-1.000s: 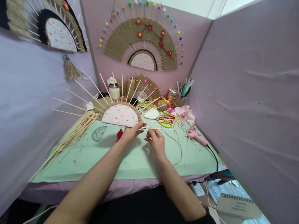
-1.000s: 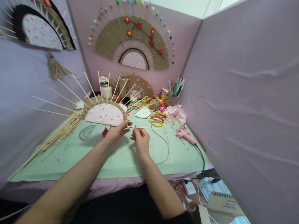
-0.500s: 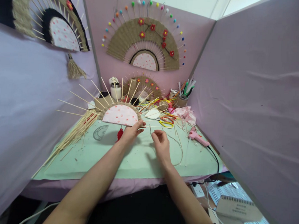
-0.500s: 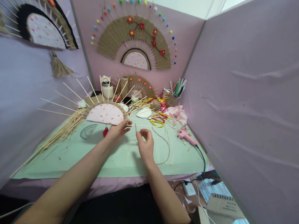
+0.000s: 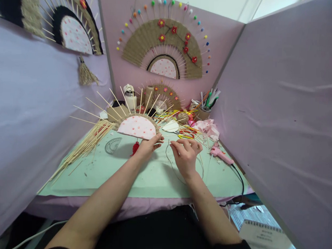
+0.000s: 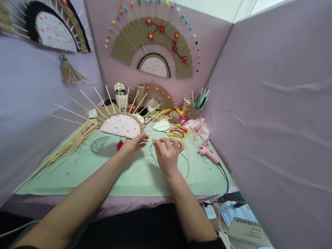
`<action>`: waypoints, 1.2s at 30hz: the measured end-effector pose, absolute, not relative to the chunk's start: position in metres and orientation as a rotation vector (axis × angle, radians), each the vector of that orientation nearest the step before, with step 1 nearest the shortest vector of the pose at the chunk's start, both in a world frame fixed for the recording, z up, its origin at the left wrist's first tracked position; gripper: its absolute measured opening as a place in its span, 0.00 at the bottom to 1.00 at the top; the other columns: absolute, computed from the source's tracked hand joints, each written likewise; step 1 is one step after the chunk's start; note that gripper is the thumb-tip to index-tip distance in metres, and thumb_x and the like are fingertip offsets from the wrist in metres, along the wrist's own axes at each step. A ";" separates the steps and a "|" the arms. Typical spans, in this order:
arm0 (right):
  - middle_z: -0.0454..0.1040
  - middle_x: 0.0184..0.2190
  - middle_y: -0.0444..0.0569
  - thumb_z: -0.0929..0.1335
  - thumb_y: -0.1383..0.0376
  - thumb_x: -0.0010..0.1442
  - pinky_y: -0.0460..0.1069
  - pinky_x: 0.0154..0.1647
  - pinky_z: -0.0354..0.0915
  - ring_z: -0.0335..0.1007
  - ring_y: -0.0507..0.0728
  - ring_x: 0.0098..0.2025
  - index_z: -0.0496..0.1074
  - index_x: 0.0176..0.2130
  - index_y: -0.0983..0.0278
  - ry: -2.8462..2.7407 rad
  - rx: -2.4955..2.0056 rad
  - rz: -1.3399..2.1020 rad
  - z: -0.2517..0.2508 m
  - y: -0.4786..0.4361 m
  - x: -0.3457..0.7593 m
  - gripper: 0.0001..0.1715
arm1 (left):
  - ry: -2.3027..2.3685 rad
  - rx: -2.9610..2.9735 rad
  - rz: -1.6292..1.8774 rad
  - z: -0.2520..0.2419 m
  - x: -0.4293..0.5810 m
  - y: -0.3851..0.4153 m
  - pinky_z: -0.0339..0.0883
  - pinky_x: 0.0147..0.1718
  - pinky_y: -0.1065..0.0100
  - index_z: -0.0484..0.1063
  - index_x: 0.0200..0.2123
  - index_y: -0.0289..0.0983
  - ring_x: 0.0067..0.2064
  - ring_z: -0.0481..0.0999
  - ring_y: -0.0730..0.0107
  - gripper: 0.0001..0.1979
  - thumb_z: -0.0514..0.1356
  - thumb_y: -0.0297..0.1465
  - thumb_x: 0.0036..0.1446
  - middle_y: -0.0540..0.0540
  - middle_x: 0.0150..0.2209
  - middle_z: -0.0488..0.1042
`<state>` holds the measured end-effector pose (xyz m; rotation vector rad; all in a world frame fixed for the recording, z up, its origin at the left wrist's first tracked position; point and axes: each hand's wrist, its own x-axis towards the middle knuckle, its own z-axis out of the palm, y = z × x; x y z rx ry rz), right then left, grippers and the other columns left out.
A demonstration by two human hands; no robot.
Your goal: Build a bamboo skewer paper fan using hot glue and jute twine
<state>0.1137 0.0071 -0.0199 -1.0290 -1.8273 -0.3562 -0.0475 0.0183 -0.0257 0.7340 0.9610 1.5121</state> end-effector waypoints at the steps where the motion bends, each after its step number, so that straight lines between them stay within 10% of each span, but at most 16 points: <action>1: 0.76 0.33 0.45 0.67 0.62 0.61 0.57 0.49 0.45 0.62 0.58 0.43 0.77 0.35 0.55 -1.842 -1.019 -0.371 -0.020 0.008 0.113 0.07 | 0.963 0.737 1.510 -0.026 -0.048 0.018 0.65 0.32 0.70 0.75 0.31 0.33 0.33 0.74 0.70 0.19 0.70 0.42 0.39 0.44 0.32 0.76; 36: 0.75 0.30 0.46 0.66 0.67 0.58 0.56 0.53 0.44 0.62 0.57 0.39 0.70 0.28 0.62 -2.150 -0.949 -0.560 -0.013 0.023 0.113 0.07 | 0.898 0.778 1.507 -0.024 -0.044 0.017 0.67 0.27 0.75 0.71 0.27 0.32 0.26 0.71 0.78 0.19 0.71 0.41 0.37 0.50 0.23 0.72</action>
